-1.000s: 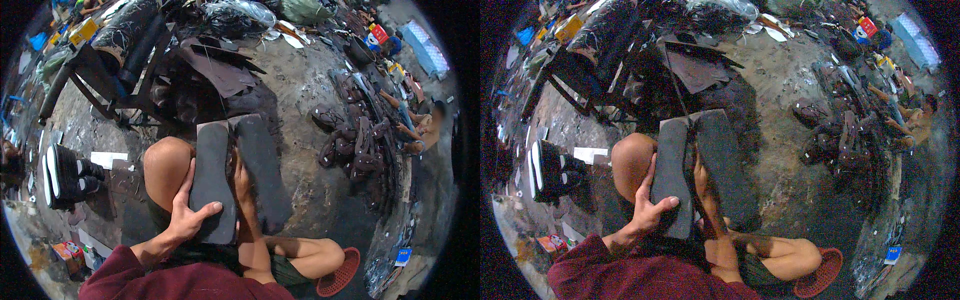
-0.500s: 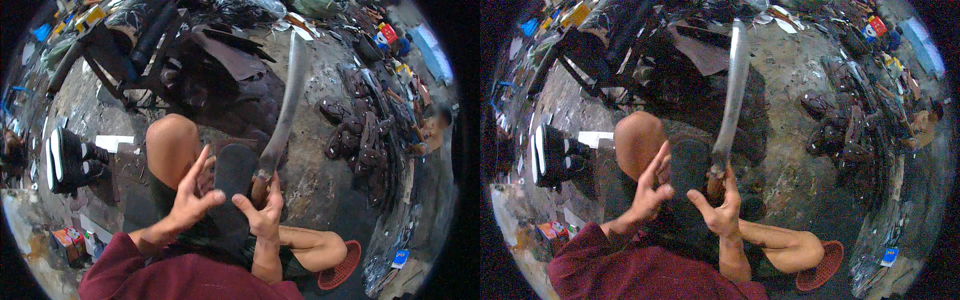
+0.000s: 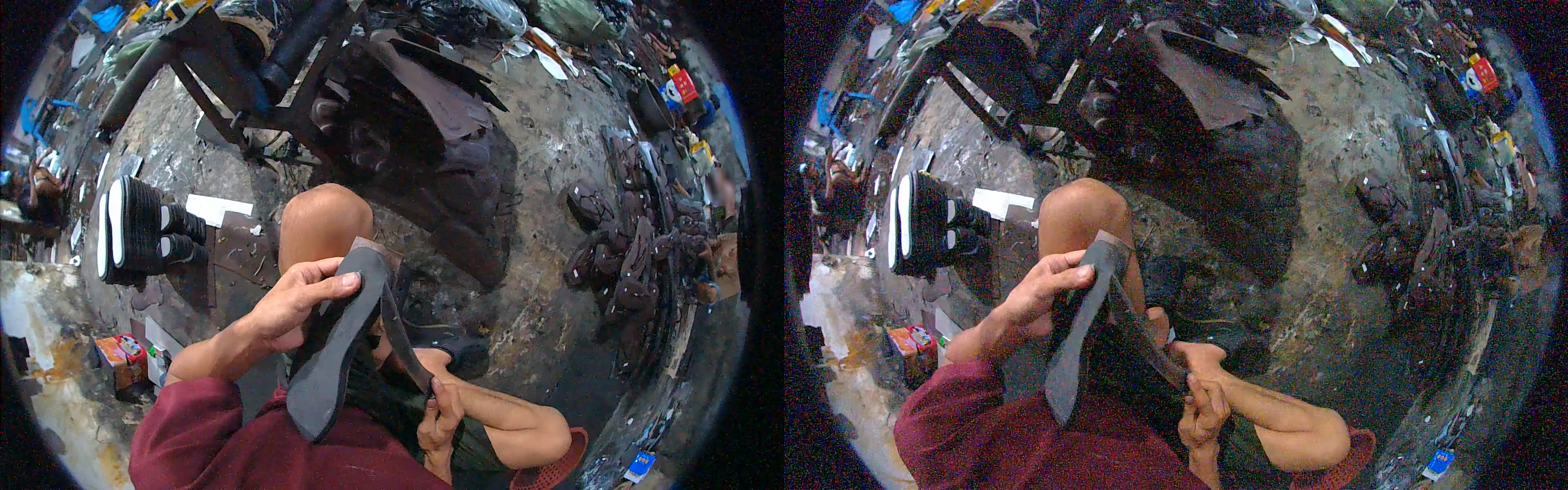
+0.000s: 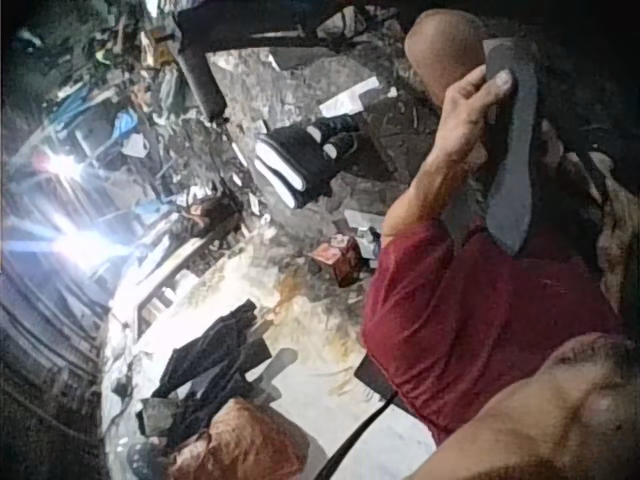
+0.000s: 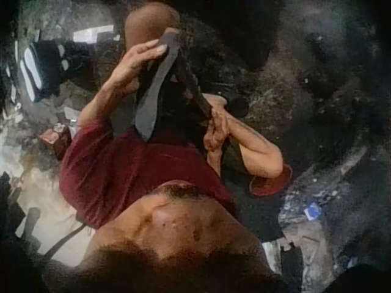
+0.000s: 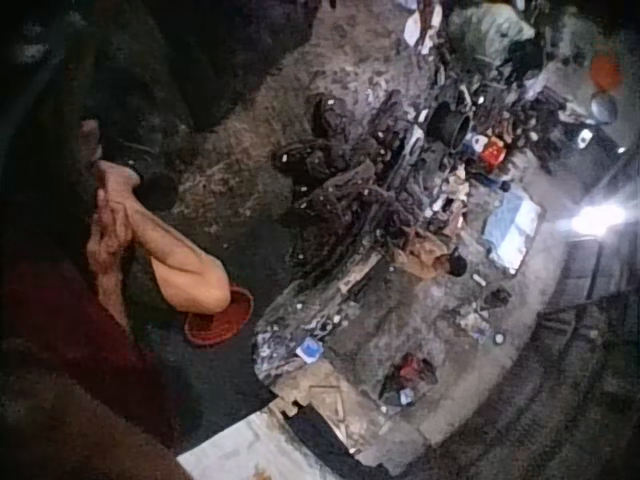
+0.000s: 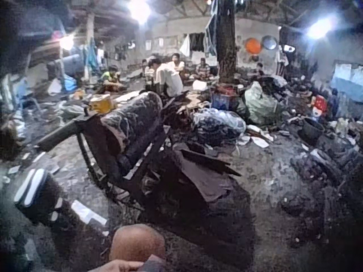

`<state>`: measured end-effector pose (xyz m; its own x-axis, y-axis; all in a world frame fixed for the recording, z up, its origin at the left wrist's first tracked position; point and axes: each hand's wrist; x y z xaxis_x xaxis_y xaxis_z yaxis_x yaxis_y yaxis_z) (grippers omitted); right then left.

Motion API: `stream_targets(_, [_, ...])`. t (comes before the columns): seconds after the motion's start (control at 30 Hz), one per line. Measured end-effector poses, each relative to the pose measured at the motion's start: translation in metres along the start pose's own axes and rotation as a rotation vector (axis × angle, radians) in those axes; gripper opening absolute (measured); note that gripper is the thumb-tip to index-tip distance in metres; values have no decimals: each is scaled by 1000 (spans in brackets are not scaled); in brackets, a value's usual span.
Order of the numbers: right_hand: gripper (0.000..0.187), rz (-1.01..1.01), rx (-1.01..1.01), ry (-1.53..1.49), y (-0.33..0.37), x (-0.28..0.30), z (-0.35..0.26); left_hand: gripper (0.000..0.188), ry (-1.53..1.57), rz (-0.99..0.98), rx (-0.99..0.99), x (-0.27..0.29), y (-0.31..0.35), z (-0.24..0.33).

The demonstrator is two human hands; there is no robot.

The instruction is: The person sits on the floor and uses a knife to cut and trim a black shoe sole. They repeatedly slice along the edges and remove excess material, then place the trimmed pieces aside.

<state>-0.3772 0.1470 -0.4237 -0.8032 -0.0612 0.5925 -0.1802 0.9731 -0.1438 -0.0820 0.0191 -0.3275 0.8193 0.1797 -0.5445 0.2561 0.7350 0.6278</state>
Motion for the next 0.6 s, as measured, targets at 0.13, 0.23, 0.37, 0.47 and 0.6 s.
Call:
stream_targets(0.13, [41,-34,35,-80,-8,-2,9,36,16,31,18,-2,-3,0])
stream_targets(0.23, [46,-24,58,-145,-13,-9,18,34,36,-23,25,-4,-6,3])
stream_targets(0.37, [49,26,90,-245,-37,-18,21,34,-17,-16,25,-5,-6,2])
stream_targets(0.47, [44,-83,54,-213,-65,-6,9,34,-41,-27,23,-3,-6,0])
stream_targets(0.6, [33,-214,91,-121,-105,23,-12,31,-75,-51,21,-5,-3,6])
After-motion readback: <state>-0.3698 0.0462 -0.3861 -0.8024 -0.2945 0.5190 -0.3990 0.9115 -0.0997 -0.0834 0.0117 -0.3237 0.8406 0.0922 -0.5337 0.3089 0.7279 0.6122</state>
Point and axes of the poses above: each hand's wrist, its own y-axis away from the middle knuckle, its own x-axis out of the back of the hand, z = x × y, and after that the axes turned 3 degrees about x, right-handed
